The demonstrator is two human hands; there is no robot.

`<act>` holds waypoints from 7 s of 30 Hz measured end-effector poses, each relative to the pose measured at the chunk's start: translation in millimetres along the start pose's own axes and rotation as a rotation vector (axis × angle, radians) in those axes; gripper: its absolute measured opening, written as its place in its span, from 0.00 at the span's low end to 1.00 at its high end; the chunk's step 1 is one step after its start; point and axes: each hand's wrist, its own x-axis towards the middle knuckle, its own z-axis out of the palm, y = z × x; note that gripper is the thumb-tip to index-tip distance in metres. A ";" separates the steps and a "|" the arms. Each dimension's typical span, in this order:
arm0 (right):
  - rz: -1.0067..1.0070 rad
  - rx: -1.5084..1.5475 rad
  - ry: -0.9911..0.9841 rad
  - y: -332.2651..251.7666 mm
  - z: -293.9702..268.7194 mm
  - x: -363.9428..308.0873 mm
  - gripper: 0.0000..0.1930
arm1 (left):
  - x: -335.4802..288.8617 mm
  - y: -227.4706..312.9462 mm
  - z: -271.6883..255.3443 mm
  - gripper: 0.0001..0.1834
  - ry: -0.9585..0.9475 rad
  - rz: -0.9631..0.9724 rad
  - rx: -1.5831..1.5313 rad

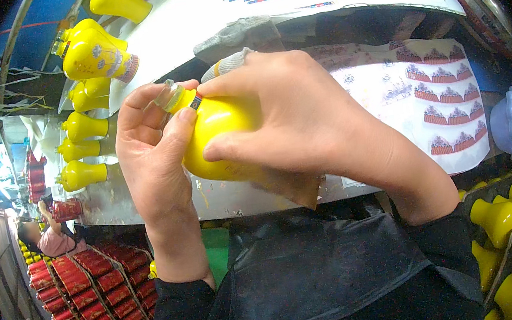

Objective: The person applies decorative stickers to the neck and body of yellow ceramic bottles. They smooth each sticker with a small tool and rotate the bottle to align the design. Finished bottles are placed on a nearby tray.

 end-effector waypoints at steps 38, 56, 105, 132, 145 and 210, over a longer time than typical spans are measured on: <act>0.132 0.326 0.149 -85.4 61.6 -42.0 0.14 | -74.3 14.3 -65.7 0.10 -0.006 0.579 0.392; 0.302 0.589 0.027 -75.9 126.5 -33.0 0.16 | -101.4 -37.8 -96.1 0.09 0.173 0.575 0.451; 0.332 0.483 0.184 -75.3 133.1 -75.0 0.21 | -83.8 -33.4 -73.6 0.08 0.201 0.656 0.569; 0.242 0.403 0.261 -72.4 145.9 -82.5 0.21 | -88.7 -38.6 -75.0 0.05 0.230 0.561 0.368; 0.131 0.229 0.234 -74.6 163.2 -106.3 0.23 | -94.3 -45.5 -77.6 0.06 0.230 0.462 0.313; 0.003 -0.027 -0.495 -73.2 183.5 -73.6 0.10 | -387.2 -120.7 -321.9 0.14 0.914 -0.194 1.221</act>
